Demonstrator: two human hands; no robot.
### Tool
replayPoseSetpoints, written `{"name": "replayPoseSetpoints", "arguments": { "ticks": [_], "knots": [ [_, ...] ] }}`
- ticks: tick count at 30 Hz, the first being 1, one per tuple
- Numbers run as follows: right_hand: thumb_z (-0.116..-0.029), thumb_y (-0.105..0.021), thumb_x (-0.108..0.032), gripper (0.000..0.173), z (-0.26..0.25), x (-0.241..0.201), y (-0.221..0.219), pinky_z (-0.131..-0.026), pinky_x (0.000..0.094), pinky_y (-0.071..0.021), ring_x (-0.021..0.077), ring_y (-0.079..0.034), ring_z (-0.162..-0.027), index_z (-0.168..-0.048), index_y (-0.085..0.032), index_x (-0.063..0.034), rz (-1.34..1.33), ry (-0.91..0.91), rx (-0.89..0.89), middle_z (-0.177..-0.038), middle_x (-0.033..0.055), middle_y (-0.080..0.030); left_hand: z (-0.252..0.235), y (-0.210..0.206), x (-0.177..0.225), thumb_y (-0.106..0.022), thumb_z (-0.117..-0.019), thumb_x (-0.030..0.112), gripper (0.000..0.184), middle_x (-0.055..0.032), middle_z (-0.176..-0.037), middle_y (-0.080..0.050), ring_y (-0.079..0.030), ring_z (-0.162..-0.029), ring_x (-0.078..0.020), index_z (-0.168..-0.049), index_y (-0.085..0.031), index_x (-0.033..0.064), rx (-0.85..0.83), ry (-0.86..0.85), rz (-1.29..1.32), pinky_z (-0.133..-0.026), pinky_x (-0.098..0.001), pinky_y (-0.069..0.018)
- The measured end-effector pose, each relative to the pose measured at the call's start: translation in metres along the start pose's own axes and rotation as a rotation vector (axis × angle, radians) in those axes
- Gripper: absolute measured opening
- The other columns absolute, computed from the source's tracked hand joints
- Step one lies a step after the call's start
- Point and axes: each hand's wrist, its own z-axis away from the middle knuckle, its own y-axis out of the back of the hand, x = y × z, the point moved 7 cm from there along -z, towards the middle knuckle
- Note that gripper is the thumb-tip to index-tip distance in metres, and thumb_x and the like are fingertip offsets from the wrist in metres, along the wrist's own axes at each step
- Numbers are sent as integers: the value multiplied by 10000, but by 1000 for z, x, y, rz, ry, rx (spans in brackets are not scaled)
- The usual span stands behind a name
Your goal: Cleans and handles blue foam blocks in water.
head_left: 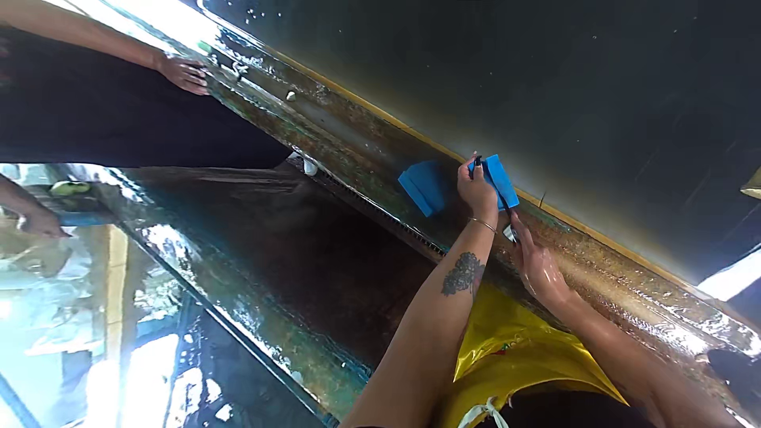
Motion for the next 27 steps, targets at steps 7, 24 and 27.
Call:
{"name": "replayPoseSetpoints", "arguments": {
  "ticks": [7, 24, 27],
  "knots": [
    [-1065, -440, -92, 610, -17, 7, -3, -734, 541, -584, 403, -707, -760, -1637, -229, -126, -9, -19, 13, -907, 220, -700, 4, -5, 6, -503, -1071, 84, 257, -117, -1272, -665, -606, -1179, -144, -1266, -658, 21, 19, 7, -34, -1027, -307, -467],
    [-1060, -444, -62, 539, -4, 27, 34, -745, 470, -573, 304, -678, -740, -1589, -379, -147, -137, 72, -7, -870, 167, -697, 2, 15, 43, -622, -1008, 121, 510, -169, -1460, -549, -452, -1368, -417, -1499, -506, 192, -543, -424, -766, -1148, -565, -343],
    [-1065, -455, -70, 537, -8, 26, 35, -748, 483, -571, 316, -682, -743, -1587, -386, -169, -125, 71, -30, -868, 168, -700, 9, 25, 48, -665, -954, 98, 366, -257, -1351, -523, -487, -1273, -439, -1316, -668, 150, -483, -659, -818, -1081, -542, -409]
  ]
}}
